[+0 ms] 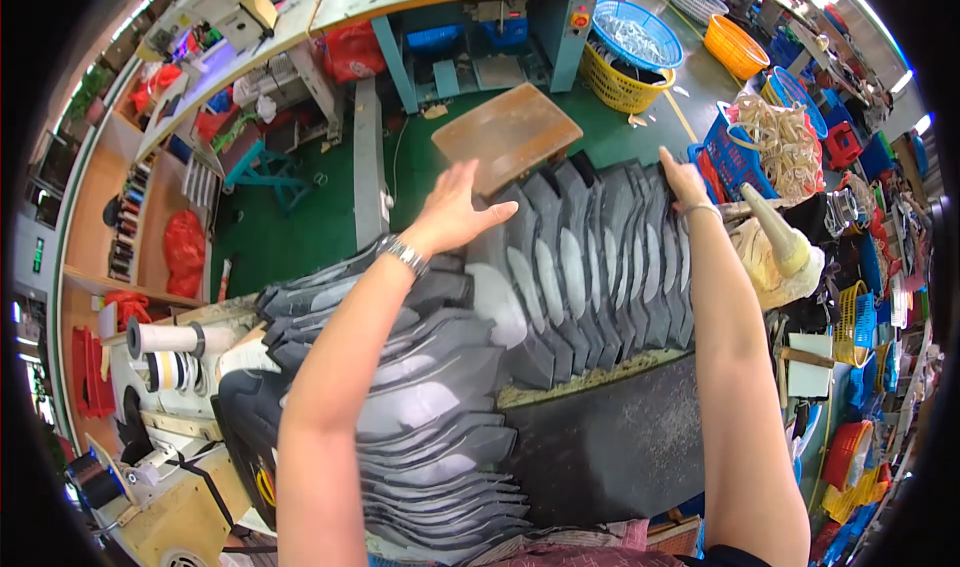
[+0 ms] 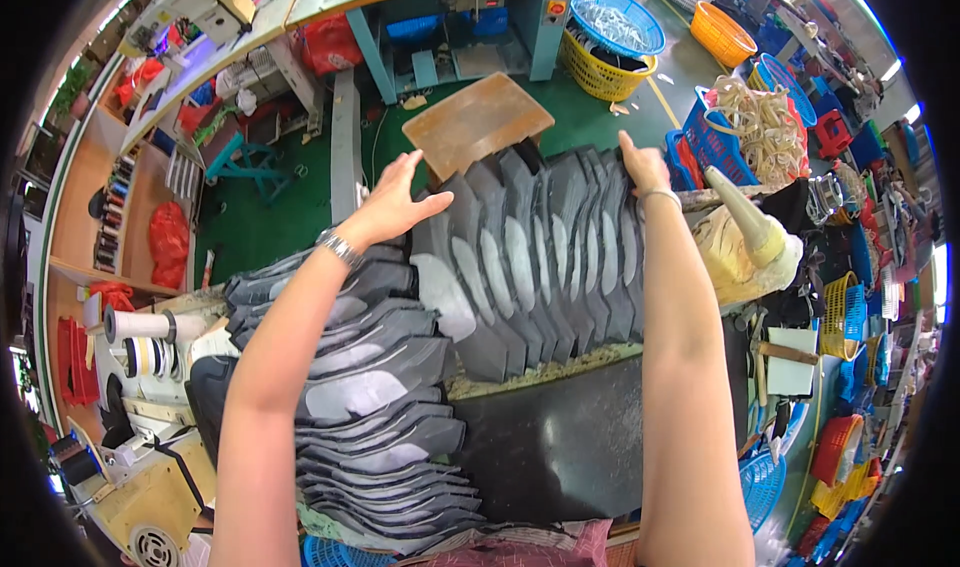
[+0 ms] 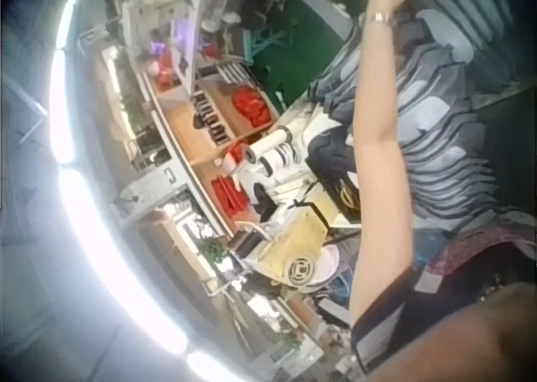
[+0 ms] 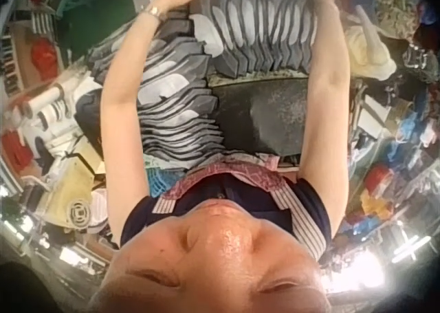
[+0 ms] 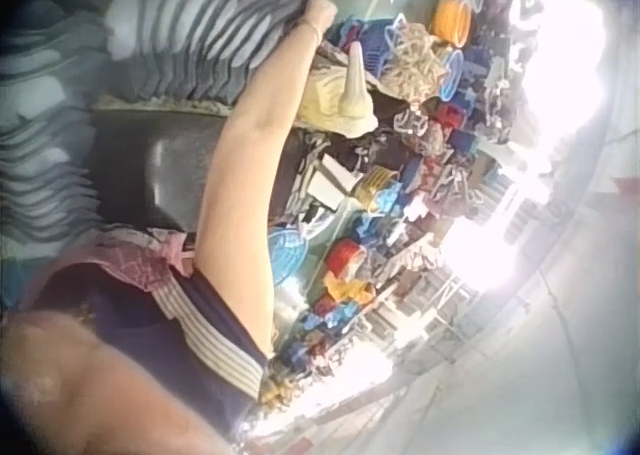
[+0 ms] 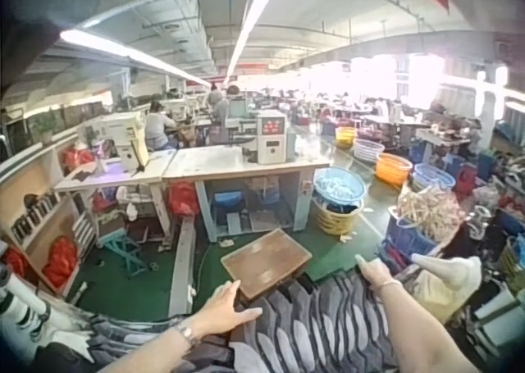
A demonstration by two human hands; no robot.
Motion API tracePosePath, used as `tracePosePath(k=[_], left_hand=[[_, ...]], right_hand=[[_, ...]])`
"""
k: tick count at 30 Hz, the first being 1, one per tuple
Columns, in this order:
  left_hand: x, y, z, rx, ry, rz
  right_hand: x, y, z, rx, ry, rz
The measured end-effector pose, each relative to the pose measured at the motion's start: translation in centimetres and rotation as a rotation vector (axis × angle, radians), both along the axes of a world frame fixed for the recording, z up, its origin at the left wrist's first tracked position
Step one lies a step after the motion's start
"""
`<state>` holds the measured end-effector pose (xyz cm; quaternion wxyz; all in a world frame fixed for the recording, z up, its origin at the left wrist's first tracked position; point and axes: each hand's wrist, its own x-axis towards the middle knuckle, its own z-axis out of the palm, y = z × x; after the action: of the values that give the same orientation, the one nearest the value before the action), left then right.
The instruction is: The person applies adhesive onto shoe components using a yellow applicator, cuts connecting threads between stacked shoe pieces using thread snips, and clears the workstation by hand.
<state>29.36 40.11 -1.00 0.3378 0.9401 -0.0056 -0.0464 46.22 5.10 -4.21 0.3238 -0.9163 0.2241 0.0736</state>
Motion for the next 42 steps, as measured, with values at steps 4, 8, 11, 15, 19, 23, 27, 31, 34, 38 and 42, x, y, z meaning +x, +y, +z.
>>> tracePosePath(k=[4, 8, 11, 15, 19, 23, 27, 31, 34, 38, 42], left_hand=[[5.1, -2.3, -2.4, -0.487, 0.272, -0.041], [6.5, -4.1, -3.5, -0.462, 0.226, -0.103], [7.7, -6.1, -2.8, -0.508, 0.282, -0.147], [8.3, -7.9, -1.5, -0.454, 0.479, -0.206], [5.2, -11.1, 1.4, -0.417, 0.339, -0.435], [-3.0, -14.4, 10.2, -0.388, 0.045, -0.49], [-13.1, -12.9, 13.1, -0.365, -0.187, -0.185], [-24.0, -7.8, 13.8, -0.874, 0.089, 0.294], [-32.1, -7.2, 14.7, -1.162, 0.076, 0.624], [-42.4, -6.3, 6.1, -1.008, 0.056, 0.972], [-49.1, -2.9, 0.0, -0.232, -0.22, 1.024]], right_hand=[[0.2, -1.6, 2.0, 0.158, 0.102, -0.011], [-2.1, -1.6, 4.3, 0.384, 0.132, 0.205], [-3.4, -2.5, 5.8, 0.418, 0.035, 0.419], [-5.7, -3.9, 6.4, 0.598, -0.143, 0.411], [-9.8, -5.8, 7.4, 0.749, -0.233, 0.407], [-14.0, -8.5, 11.0, 0.926, -0.333, 0.363], [-15.9, -4.0, 18.2, 0.736, -0.36, 0.609], [-22.0, 10.7, 27.0, 0.407, -0.291, 0.933], [-25.0, 19.4, 27.0, 0.29, -0.318, 1.371], [-31.6, 29.5, 15.4, 0.262, -0.32, 1.621], [-37.3, 32.3, 6.5, 0.345, -0.53, 1.487]])
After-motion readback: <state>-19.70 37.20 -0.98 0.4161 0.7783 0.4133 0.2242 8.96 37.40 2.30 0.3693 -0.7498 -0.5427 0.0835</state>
